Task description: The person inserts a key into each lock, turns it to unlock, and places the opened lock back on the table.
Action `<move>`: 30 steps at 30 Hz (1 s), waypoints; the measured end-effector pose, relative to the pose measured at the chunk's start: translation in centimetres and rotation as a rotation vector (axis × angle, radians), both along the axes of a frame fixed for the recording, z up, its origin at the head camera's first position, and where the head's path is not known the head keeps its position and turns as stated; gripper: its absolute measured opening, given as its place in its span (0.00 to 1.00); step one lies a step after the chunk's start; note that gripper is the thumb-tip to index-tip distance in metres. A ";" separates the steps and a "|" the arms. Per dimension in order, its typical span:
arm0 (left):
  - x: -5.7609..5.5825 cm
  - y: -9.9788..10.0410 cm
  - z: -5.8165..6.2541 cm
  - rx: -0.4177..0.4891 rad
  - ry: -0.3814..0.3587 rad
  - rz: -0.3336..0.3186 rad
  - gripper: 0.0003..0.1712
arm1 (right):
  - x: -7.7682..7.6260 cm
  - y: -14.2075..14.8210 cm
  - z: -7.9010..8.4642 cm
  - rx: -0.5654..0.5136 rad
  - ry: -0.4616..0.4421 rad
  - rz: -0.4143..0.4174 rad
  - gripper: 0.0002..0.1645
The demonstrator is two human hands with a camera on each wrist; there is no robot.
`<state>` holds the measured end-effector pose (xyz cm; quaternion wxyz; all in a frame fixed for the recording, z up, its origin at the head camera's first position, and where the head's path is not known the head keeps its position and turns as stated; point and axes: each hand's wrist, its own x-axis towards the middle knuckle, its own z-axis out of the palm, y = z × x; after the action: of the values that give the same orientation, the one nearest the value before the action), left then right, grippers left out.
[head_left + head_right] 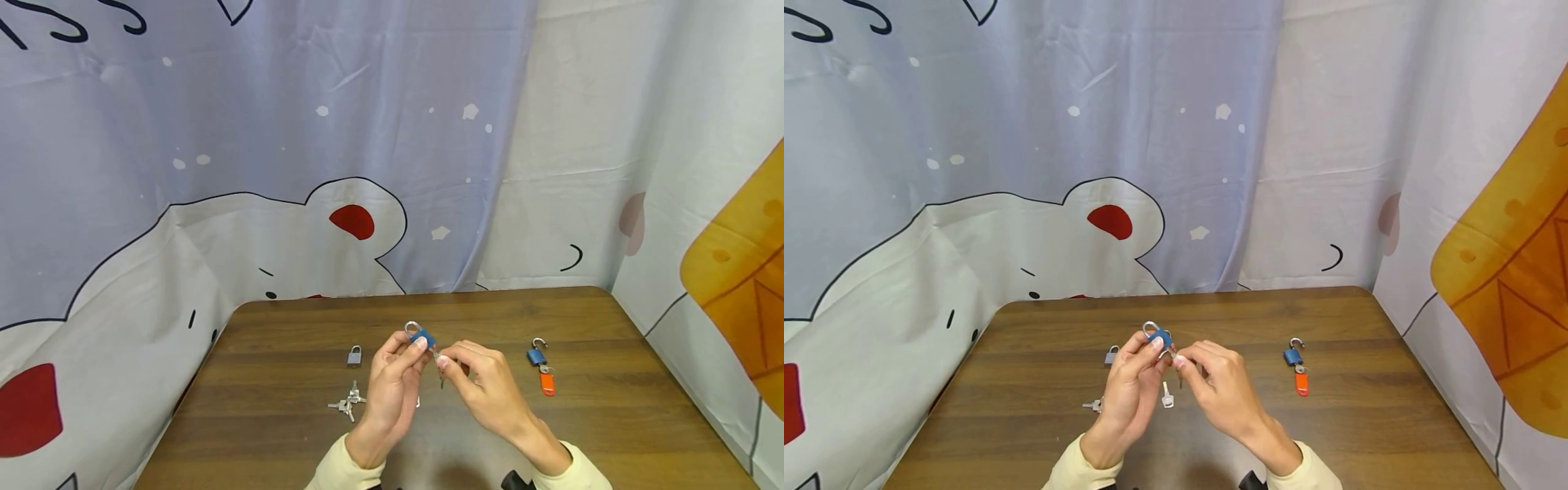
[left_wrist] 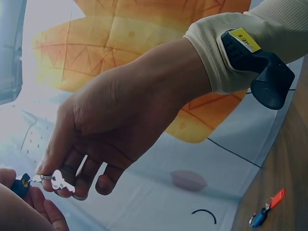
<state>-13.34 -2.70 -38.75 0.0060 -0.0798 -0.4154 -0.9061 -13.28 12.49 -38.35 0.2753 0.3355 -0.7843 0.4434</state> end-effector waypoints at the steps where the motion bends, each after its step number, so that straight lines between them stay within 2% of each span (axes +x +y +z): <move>1: 0.0 0.0 0.0 0.000 -0.002 0.003 0.07 | 0.0 0.0 0.0 0.000 0.000 -0.002 0.10; 9: 0.0 0.0 -0.1 -0.001 -0.023 0.017 0.08 | 0.1 -0.1 0.0 0.009 0.006 -0.004 0.10; 18: 0.0 -0.1 -0.1 -0.010 -0.041 -0.022 0.06 | 0.1 -0.1 0.1 0.005 0.009 0.005 0.10; 30: 0.0 0.0 -0.2 -0.007 -0.049 -0.013 0.07 | 0.2 0.1 0.1 0.007 -0.012 0.006 0.12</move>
<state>-13.32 -2.66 -38.93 -0.0100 -0.0603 -0.4180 -0.9064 -13.12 12.55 -38.27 0.2681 0.3361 -0.7864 0.4436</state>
